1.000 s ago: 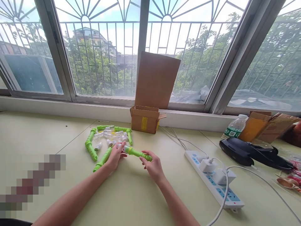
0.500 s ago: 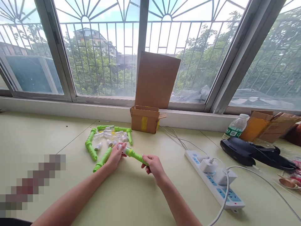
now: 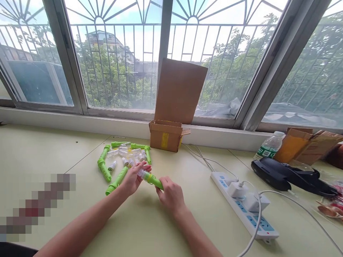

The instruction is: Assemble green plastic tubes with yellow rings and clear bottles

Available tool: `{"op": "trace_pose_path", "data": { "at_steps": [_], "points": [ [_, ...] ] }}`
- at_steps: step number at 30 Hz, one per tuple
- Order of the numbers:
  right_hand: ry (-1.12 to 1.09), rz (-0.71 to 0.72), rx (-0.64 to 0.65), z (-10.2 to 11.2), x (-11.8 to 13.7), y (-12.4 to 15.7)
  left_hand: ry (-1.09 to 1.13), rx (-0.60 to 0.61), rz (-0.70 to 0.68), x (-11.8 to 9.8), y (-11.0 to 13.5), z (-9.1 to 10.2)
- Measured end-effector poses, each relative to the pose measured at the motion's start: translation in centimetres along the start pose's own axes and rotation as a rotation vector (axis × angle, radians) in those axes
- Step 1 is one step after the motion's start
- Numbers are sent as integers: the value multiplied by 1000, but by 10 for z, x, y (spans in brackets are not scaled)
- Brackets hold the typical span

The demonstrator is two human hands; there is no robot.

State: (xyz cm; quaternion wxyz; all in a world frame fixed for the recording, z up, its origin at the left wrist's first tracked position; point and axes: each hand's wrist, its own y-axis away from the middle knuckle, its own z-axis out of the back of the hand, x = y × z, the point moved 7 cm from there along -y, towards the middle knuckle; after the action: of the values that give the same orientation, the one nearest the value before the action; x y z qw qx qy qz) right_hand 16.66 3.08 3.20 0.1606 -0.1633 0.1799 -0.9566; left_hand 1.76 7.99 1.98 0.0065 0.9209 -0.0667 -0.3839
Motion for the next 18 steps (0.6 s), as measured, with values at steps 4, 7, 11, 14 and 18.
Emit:
{"op": "trace_pose_path", "data": {
  "at_steps": [4,7,11,14,18],
  "points": [
    [37,-73,57,-8,0,2,54,51,-15,-3,5,-9],
    [-42,-111,102,-11,2,3,47,53,-18,-7,6,-11],
    [-248,-151,188,-14,5,4,24,54,-19,-11,7,-13],
    [-512,-171,317,-19,12,6,7,57,-12,-14,9,-14],
    [-837,-299,572,-27,19,16,-13,104,0,-16,10,-15]
  ]
}}
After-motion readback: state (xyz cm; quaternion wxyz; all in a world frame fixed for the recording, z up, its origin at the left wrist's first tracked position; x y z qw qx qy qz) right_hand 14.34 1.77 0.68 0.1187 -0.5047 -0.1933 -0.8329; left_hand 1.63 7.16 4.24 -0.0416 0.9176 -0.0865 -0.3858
